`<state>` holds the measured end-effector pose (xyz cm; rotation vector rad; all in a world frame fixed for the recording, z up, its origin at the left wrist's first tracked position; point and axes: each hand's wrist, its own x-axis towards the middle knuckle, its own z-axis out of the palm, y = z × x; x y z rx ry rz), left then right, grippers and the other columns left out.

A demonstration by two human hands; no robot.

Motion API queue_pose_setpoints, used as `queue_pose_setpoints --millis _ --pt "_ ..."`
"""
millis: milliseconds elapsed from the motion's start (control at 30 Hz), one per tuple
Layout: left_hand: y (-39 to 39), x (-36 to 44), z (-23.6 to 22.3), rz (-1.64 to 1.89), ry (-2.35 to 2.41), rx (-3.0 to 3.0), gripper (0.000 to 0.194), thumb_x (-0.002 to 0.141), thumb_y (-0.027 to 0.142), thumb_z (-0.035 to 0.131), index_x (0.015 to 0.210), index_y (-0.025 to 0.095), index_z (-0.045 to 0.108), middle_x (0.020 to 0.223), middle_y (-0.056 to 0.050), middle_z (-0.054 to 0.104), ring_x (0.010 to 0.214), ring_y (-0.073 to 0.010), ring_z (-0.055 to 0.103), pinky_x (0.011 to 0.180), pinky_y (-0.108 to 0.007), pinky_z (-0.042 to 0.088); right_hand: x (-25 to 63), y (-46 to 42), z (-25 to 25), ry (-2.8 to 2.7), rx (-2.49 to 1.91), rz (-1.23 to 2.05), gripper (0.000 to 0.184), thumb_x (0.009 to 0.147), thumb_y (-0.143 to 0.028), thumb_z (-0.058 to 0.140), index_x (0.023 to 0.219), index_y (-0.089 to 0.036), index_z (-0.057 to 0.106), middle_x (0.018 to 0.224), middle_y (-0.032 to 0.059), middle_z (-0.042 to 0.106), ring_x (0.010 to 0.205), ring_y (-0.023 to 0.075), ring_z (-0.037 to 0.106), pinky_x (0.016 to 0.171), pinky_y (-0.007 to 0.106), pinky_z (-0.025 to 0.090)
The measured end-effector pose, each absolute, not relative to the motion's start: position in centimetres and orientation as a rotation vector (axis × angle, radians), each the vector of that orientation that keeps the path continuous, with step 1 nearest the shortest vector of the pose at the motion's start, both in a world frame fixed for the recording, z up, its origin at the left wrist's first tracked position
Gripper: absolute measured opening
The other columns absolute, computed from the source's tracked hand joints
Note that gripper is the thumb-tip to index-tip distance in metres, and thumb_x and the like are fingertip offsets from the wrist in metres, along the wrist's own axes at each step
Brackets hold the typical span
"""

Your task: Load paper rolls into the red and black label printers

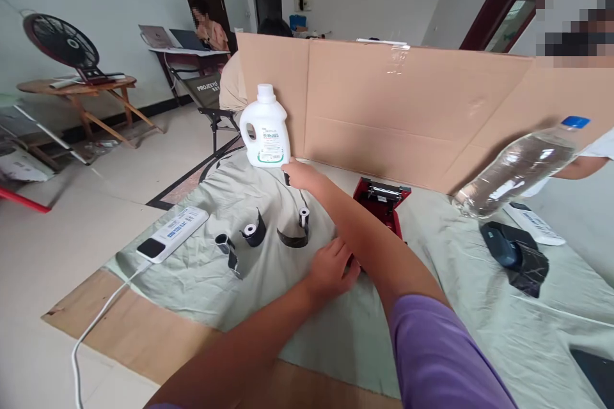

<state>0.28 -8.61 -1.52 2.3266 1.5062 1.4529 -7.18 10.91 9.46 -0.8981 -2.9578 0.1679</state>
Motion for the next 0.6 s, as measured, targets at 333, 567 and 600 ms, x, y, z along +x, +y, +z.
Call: queue_pose_setpoints --millis 333,567,600 --pt "-7.7 0.1 -2.8 1.609 1.479 2.353 0.014 0.084 0.025 0.054 0.077 0.018 0.064 0.07 -0.006 0.067 0.064 -0.0196 0.064 0.052 -0.031 0.054 -9.6 10.5 4.9 -3.088 -1.044 0.18 0.036 0.091 -0.016 0.052 0.127 -0.02 0.059 0.13 0.012 0.056 0.093 0.0218 0.059 0.069 0.029 0.04" --pt "-7.3 -0.2 -3.6 1.371 1.494 2.415 0.013 0.078 0.022 0.057 0.07 0.02 0.067 0.068 -0.007 0.069 0.068 -0.0225 0.068 0.059 -0.034 0.058 -10.2 7.6 6.6 -2.957 -0.904 0.075 0.048 0.098 -0.033 0.045 0.145 -0.021 0.048 0.146 0.0141 0.047 0.125 0.0336 0.043 0.098 0.041 0.039" --pt "-7.4 -0.2 -3.5 1.36 1.489 2.407 0.013 0.079 0.023 0.057 0.073 0.02 0.068 0.069 -0.008 0.07 0.07 -0.0232 0.069 0.061 -0.035 0.059 -10.4 6.9 7.1 -2.95 -0.867 0.068 0.047 0.099 -0.033 0.044 0.144 -0.021 0.05 0.145 0.0139 0.048 0.125 0.0332 0.043 0.099 0.042 0.038"
